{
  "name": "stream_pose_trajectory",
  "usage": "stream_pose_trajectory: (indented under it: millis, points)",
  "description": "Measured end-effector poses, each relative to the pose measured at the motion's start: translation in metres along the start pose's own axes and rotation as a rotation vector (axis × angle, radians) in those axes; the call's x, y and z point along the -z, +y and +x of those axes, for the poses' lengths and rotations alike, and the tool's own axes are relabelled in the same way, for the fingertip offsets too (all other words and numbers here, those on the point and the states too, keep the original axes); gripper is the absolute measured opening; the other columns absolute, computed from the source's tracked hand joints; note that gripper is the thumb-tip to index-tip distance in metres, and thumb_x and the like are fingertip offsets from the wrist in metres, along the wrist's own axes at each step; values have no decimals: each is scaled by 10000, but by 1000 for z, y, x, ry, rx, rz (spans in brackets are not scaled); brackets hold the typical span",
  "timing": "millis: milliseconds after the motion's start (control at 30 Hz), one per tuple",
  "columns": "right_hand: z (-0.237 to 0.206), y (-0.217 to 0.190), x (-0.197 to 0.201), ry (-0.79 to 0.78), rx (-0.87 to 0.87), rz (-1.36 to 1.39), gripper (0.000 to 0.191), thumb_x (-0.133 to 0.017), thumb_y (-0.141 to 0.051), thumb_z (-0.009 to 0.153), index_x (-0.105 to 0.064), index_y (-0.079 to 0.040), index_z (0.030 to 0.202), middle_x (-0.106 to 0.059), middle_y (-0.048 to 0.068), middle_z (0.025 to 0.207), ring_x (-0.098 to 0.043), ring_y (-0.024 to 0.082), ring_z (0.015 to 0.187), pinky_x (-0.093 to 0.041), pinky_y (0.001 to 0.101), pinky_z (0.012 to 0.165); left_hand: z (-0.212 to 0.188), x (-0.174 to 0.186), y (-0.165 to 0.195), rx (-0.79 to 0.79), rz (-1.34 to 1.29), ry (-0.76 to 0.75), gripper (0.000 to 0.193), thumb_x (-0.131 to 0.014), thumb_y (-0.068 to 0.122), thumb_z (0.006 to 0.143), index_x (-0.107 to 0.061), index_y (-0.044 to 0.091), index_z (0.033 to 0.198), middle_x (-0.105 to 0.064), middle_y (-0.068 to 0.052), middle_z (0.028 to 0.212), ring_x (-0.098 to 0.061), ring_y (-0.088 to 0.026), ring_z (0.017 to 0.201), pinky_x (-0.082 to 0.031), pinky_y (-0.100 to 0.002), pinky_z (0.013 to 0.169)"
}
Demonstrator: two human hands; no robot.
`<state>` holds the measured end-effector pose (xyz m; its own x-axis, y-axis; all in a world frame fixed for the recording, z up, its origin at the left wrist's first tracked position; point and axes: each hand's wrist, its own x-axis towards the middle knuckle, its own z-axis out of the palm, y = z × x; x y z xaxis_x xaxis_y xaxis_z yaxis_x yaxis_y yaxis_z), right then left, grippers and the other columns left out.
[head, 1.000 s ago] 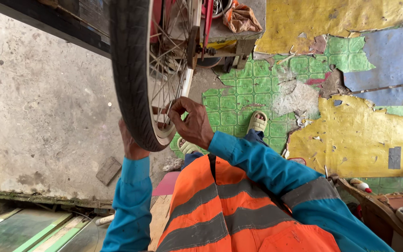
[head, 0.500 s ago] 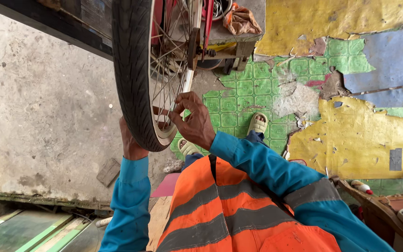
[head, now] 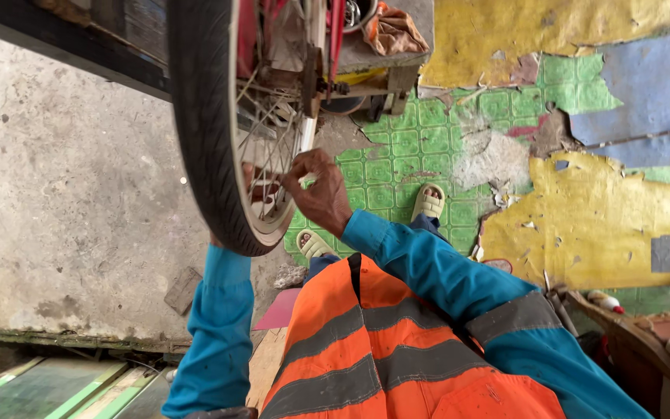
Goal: The person works on the rear wheel of a red bicycle, using pliers on the wheel hub area. They then hold the wheel steady and work around the rim and spokes by hand, repeatedly manipulating components at the wheel hub.
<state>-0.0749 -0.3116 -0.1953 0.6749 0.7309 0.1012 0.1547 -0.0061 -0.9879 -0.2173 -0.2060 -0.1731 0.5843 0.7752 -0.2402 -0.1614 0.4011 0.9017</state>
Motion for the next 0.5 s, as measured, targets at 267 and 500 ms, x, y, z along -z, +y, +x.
stream_pose_trajectory:
  millis: [267, 500]
  points:
    - [-24, 14, 20, -261, -97, 44, 159, -772, -160, 919, -672, -39, 897, -723, 117, 1058, -712, 180, 851, -550, 324, 573, -19, 21, -20, 33, 39, -1, 341, -662, 205, 998, -633, -25, 1248, -708, -175, 1145, -721, -265, 907, -611, -402, 730]
    - [-24, 15, 75, -282, 53, 111, 103, -687, -127, 1008, -630, -45, 980, -700, 118, 1152, -736, 209, 976, -645, 340, 725, -27, 7, -14, 43, 96, -50, 335, -688, 185, 988, -637, -12, 1253, -702, -156, 1175, -713, -246, 958, -603, -380, 774]
